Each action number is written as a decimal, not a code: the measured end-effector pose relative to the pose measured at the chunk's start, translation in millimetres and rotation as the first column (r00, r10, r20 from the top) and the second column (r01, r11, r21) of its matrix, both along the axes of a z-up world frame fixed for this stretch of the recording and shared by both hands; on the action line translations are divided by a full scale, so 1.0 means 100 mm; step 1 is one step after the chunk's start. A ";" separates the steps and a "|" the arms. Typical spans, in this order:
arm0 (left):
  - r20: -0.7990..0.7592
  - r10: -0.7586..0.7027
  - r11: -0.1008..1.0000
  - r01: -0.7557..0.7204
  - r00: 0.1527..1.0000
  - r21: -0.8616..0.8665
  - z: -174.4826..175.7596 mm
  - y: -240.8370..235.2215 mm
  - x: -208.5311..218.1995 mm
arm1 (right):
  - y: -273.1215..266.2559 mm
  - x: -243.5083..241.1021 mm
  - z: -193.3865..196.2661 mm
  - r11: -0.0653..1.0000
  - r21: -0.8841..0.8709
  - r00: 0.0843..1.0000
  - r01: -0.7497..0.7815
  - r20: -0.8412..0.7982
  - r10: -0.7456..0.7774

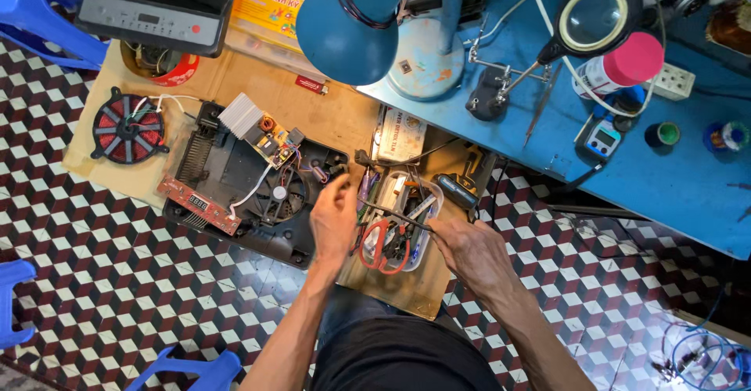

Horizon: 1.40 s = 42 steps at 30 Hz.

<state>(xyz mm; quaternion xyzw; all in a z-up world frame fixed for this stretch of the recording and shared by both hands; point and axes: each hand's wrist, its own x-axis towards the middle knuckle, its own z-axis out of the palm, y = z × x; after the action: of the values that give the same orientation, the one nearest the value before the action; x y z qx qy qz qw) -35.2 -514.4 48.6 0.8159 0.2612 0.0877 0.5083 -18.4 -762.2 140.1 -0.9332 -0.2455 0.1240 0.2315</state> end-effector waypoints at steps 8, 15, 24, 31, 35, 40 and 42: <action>0.009 -0.283 0.953 0.280 0.959 0.115 0.33 -0.44 -0.06 | -0.23 -0.12 -0.48 0.971 -0.204 0.923 0.122 -0.336 -0.187; -0.191 -0.193 0.980 0.180 0.962 -0.084 -0.02 -0.40 -0.28 | -0.11 -0.14 -0.60 0.998 0.014 0.865 0.054 -0.499 -0.040; -0.182 -0.275 0.960 0.258 0.944 -0.110 -0.18 -0.30 -0.47 | 1.14 0.83 -1.26 0.994 0.028 0.974 -0.101 0.206 0.093; -0.382 -0.314 0.933 0.206 0.869 -0.296 0.05 0.10 -0.29 | 1.63 1.13 -1.90 0.854 -0.491 0.856 -0.171 0.356 0.376; -0.352 -0.299 0.933 0.195 0.887 -0.303 0.17 0.31 -0.15 | 1.63 1.16 -1.74 0.857 -0.480 0.855 -0.186 0.352 0.382; -0.174 -0.234 0.928 0.166 0.957 -0.333 0.35 0.39 0.13 | 1.29 1.13 -0.99 0.995 -0.030 0.911 -0.093 0.401 0.097; -0.112 -0.203 0.900 0.140 0.973 -0.412 0.44 0.33 0.27 | 1.05 1.04 -0.64 0.991 0.114 0.863 -0.069 0.506 0.002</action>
<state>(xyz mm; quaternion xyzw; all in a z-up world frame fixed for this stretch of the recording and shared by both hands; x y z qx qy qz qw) -8.1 -481.4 92.8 0.7185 0.2385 -0.0755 0.6490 85.7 -657.6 76.5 -0.9116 -0.3220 -0.1361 0.2161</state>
